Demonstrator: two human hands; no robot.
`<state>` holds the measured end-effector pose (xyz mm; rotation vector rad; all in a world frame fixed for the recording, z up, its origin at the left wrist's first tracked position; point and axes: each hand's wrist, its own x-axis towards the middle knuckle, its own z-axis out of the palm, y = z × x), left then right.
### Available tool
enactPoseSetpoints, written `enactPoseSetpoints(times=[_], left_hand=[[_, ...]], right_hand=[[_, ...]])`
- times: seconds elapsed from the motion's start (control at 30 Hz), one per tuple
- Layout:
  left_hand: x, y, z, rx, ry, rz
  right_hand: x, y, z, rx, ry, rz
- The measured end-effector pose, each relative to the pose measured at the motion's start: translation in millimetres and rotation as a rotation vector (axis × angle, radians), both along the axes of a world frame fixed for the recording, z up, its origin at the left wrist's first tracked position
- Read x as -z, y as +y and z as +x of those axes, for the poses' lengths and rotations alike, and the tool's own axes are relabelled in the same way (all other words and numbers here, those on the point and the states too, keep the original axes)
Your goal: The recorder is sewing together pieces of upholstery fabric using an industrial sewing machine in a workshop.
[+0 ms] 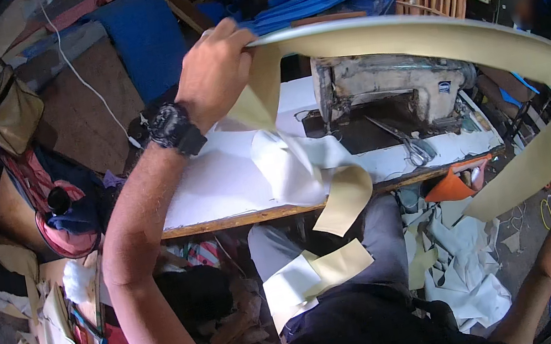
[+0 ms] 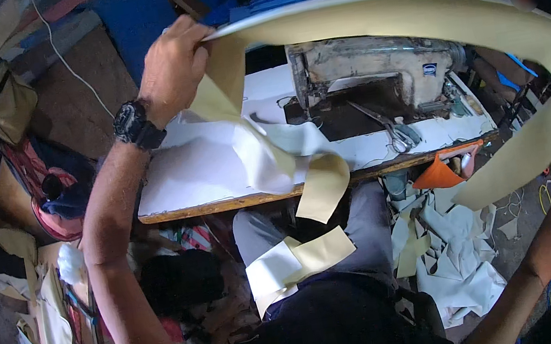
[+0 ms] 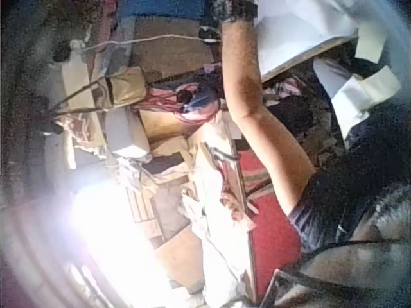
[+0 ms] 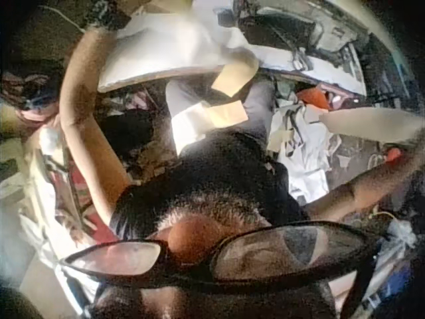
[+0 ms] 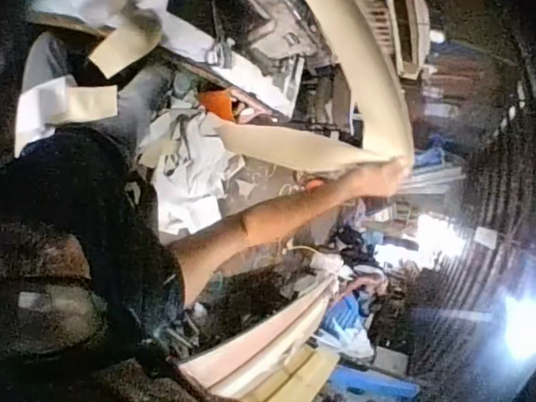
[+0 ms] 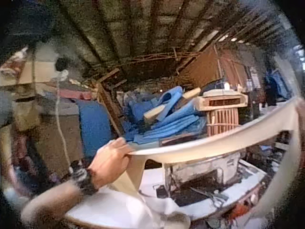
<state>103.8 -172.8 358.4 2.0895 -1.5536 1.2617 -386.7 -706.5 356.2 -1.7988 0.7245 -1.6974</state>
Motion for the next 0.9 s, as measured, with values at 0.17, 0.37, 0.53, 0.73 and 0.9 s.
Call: enactPoseSetpoints(times=[0.17, 0.37, 0.53, 0.73, 0.9], left_hand=[[14, 15, 39, 0.052, 0.938, 0.102], [55, 57, 70, -0.152, 0.192, 0.218], [31, 131, 115, -0.359, 0.116, -0.077], [101, 180, 125, -0.318, 0.632, -0.106], [223, 133, 65, -0.107, 0.916, 0.015]], right_hand=[[42, 28, 43, 0.134, 0.236, -0.223], [93, 43, 81, -0.197, 0.236, -0.097], [109, 50, 77, -0.040, 0.182, -0.103], [162, 92, 93, -0.189, 0.272, 0.125], [220, 85, 69, -0.143, 0.267, 0.179]])
